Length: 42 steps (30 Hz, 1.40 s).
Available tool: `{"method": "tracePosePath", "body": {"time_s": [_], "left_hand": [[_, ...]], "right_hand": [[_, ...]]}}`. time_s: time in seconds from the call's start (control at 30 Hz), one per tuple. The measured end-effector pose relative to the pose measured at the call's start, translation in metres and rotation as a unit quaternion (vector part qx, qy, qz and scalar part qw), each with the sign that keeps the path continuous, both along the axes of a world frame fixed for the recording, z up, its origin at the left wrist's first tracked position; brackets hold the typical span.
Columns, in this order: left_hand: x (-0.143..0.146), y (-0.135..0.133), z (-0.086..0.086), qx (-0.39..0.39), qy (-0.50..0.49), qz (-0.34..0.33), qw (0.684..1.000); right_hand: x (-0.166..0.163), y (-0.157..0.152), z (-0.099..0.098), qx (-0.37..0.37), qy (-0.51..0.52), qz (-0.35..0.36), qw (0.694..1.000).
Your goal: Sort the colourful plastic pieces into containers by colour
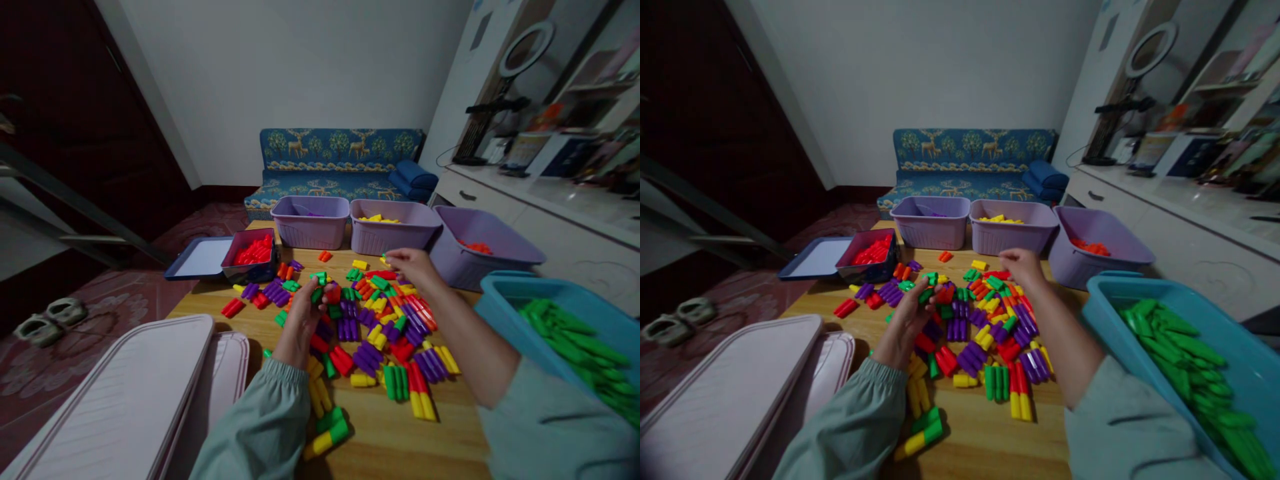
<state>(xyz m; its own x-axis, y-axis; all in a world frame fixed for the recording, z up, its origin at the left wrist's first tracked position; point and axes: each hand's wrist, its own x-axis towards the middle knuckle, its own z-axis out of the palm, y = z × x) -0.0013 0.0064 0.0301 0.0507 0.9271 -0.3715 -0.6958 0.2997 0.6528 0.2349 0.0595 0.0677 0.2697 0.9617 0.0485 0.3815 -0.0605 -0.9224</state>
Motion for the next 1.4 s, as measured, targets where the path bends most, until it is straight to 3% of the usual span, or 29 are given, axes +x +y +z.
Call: {"method": "tracePosePath", "body": {"time_s": [0.07, 0.13, 0.23, 0.3, 0.37, 0.43, 0.5, 0.6, 0.67, 0.83, 1.0, 1.23, 1.4], "left_hand": [[-0.003, 0.0, -0.002, 0.016, 0.012, -0.003, 1.0], [-0.004, 0.001, -0.003, 0.041, 0.031, -0.006, 0.999], [-0.004, 0.001, -0.004, 0.057, 0.078, -0.006, 0.995], [-0.002, 0.001, -0.004, 0.06, 0.113, -0.005, 0.992], [0.0, 0.001, -0.004, 0.07, 0.145, -0.008, 0.987], [0.002, 0.0, -0.005, 0.082, 0.174, -0.022, 0.981], [0.003, -0.001, -0.005, 0.094, 0.204, -0.044, 0.974], [0.005, -0.005, -0.003, 0.111, 0.244, -0.081, 0.96], [0.006, -0.007, 0.0, 0.134, 0.257, -0.112, 0.95], [0.003, -0.009, 0.003, 0.161, 0.255, -0.15, 0.941], [0.001, -0.008, 0.0, 0.163, 0.263, -0.15, 0.939], [0.0, -0.008, 0.001, 0.152, 0.243, -0.139, 0.948], [-0.001, -0.01, 0.003, 0.133, 0.224, -0.112, 0.959]], "right_hand": [[-0.018, -0.013, -0.02, -0.002, -0.217, 0.045, 0.975], [-0.028, -0.023, -0.035, -0.005, -0.37, 0.029, 0.929], [-0.036, -0.034, -0.044, -0.013, -0.459, -0.008, 0.888], [-0.039, -0.038, -0.044, -0.009, -0.45, -0.02, 0.893], [-0.041, -0.041, -0.042, 0.002, -0.388, -0.038, 0.921], [-0.045, -0.044, -0.038, 0.03, -0.262, -0.035, 0.964], [-0.052, -0.046, -0.033, 0.06, -0.094, 0.024, 0.993], [-0.063, -0.052, -0.022, 0.067, 0.113, 0.142, 0.981], [-0.068, -0.057, -0.015, 0.052, 0.162, 0.184, 0.968], [-0.075, -0.063, -0.012, 0.035, 0.137, 0.231, 0.963], [-0.079, -0.061, -0.02, 0.076, 0.098, 0.201, 0.972], [-0.08, -0.062, -0.021, 0.09, -0.075, 0.188, 0.975], [-0.087, -0.063, -0.026, 0.091, -0.085, 0.178, 0.976]]}}
